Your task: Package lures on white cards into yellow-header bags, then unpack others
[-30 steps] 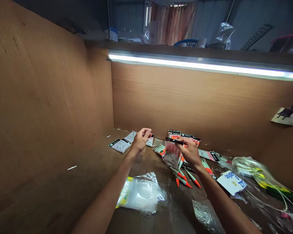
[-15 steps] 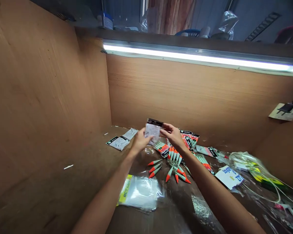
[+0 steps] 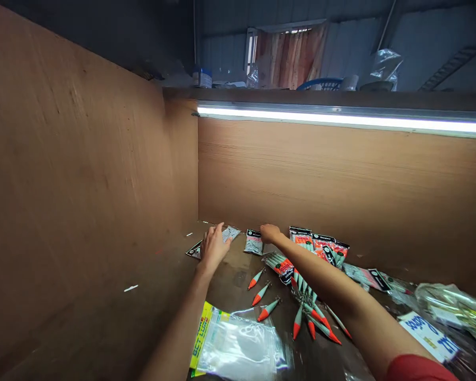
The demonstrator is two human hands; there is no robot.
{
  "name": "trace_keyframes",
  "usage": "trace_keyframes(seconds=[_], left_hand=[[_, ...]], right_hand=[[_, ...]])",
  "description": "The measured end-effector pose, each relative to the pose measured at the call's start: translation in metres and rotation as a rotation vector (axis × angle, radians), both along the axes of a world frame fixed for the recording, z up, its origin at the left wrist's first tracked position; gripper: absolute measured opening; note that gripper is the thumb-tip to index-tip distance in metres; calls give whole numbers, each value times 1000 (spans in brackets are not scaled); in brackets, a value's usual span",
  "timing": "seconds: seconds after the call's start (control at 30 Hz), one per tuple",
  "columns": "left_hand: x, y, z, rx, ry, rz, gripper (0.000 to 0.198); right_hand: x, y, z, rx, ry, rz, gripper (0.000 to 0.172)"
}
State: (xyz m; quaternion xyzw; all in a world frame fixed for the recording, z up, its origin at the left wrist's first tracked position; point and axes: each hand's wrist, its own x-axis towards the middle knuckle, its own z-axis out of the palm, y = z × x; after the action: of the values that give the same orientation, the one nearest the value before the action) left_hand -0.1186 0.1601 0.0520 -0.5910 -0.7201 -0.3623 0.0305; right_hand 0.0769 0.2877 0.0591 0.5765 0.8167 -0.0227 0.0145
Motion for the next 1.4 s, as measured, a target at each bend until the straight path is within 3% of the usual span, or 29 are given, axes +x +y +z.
trace_keyframes(seconds=[0.17,0.33,0.47,0.57,0.67,0.73,0.8,0.87,0.93,1.1,1.17,1.4], left_hand=[[-4,3,3,17,-30,-68,46],[-3,6,2,19,-89,-127,44],[1,8,-4,26,-154,-199,48],[5,11,-9,31,-199,-262,70],[16,17,-12,61,-503,-450,87],[29,19,-11,58,-749,-609,72],[43,20,-8,42,-872,-699,51],[56,18,-2,55,-943,-723,47],[67,15,4,79,-1029,-734,52],[85,5,15,76,-1153,-784,56],[92,3,15,84,-1162,-794,53],[112,-1,10,152,-1089,-742,38]], right_hand=[[-1,21,0,-80,-42,-113,33],[3,18,-9,-96,-25,-158,33],[0,5,4,-49,46,-5,29],[0,-11,28,31,137,191,20],[7,-34,55,127,250,360,15],[17,-52,67,199,313,412,17],[32,-72,71,310,425,398,22],[50,-90,65,424,626,303,28],[67,-106,52,439,828,183,29],[94,-127,16,102,1024,123,27],[97,-131,10,68,1033,94,24],[102,-147,5,391,825,27,13]])
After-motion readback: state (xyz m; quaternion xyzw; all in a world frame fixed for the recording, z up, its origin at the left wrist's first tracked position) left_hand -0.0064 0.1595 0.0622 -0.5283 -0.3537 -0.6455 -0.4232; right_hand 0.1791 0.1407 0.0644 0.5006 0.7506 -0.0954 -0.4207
